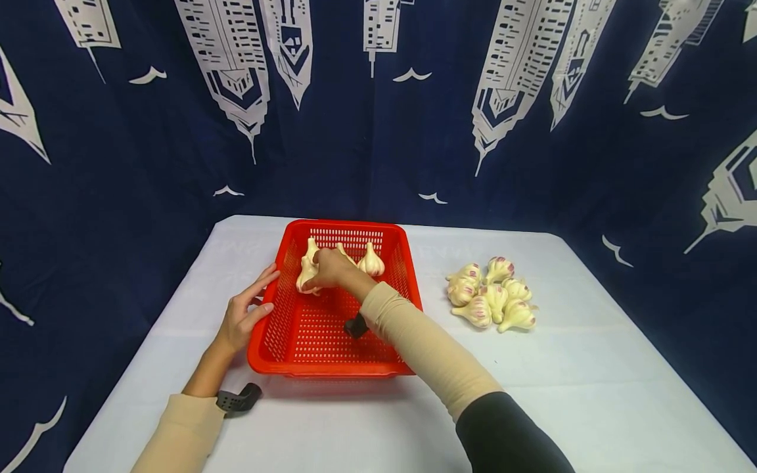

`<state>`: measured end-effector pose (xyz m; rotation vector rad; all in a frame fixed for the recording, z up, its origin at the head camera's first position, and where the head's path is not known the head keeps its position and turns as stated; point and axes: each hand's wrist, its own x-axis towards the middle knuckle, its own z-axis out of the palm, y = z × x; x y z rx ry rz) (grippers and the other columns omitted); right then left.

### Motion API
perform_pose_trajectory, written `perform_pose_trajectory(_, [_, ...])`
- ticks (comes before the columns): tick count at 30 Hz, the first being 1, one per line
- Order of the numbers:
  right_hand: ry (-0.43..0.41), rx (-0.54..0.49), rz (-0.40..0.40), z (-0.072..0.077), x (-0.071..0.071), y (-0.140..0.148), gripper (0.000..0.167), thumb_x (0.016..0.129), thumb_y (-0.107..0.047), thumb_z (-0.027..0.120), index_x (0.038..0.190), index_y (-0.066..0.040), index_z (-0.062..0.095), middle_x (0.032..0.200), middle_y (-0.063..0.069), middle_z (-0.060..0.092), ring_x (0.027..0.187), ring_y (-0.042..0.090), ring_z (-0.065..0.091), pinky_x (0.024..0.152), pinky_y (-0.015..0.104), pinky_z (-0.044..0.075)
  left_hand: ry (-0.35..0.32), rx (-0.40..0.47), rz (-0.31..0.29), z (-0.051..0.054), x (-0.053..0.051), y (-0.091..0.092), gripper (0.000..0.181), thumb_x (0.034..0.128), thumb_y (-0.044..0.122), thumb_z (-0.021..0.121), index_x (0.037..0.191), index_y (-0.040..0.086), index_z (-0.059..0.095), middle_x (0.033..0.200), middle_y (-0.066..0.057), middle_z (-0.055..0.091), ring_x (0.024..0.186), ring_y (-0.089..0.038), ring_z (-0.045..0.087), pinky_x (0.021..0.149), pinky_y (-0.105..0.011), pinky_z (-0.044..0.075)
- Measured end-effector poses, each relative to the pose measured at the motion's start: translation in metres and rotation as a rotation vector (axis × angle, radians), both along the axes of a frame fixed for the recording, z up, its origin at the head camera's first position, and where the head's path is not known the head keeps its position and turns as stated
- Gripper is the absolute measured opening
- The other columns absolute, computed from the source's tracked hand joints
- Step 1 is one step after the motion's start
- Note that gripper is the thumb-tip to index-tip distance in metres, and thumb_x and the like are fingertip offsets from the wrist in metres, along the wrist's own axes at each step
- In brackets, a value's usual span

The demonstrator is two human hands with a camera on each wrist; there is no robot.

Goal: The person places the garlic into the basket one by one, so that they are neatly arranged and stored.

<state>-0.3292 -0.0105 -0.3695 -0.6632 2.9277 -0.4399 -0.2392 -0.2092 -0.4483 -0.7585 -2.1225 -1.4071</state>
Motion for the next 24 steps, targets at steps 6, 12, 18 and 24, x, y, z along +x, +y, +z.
perform_pose_trajectory(6, [-0.011,-0.019,-0.007,0.006,0.002,0.003,0.068,0.078,-0.039,0.083,0.131,-0.002,0.062,0.121,0.009,0.068,0.115,0.024,0.058,0.108,0.033,0.035,0.024,0.009,-0.007,0.002,0.0,0.002,0.054,0.0838,0.007,0.051,0.136,-0.004,0.055,0.148,-0.02,0.046,0.096,-0.012,0.06,0.074,-0.021,0.046])
perform_pose_trajectory(12, [-0.027,-0.056,-0.019,0.017,0.004,0.007,0.067,0.08,-0.035,0.081,0.133,0.0,0.058,0.123,0.012,0.066,0.104,0.02,0.059,0.089,0.029,0.049,0.016,0.005,0.0,0.001,0.001,0.001,0.055,0.083,0.007,0.052,0.136,-0.005,0.055,0.148,-0.02,0.046,0.097,-0.004,0.058,0.074,-0.021,0.047])
perform_pose_trajectory(18, [-0.061,-0.145,-0.051,0.029,0.007,0.015,0.048,0.082,-0.026,0.081,0.117,0.001,0.062,0.089,0.012,0.069,0.06,0.023,0.067,0.06,0.027,0.052,0.023,0.012,-0.002,0.0,0.0,0.0,0.055,0.0826,0.005,0.051,0.136,-0.007,0.054,0.148,-0.021,0.045,0.095,-0.003,0.058,0.074,-0.018,0.046])
perform_pose_trajectory(24, [-0.07,-0.157,-0.082,0.039,0.016,0.027,0.049,0.083,-0.027,0.079,0.118,0.002,0.061,0.064,0.006,0.064,0.044,0.013,0.061,0.066,0.025,0.051,0.031,0.013,-0.012,0.002,0.0,0.001,0.055,0.0826,0.005,0.051,0.136,-0.007,0.054,0.148,-0.023,0.045,0.096,-0.003,0.058,0.073,-0.018,0.045])
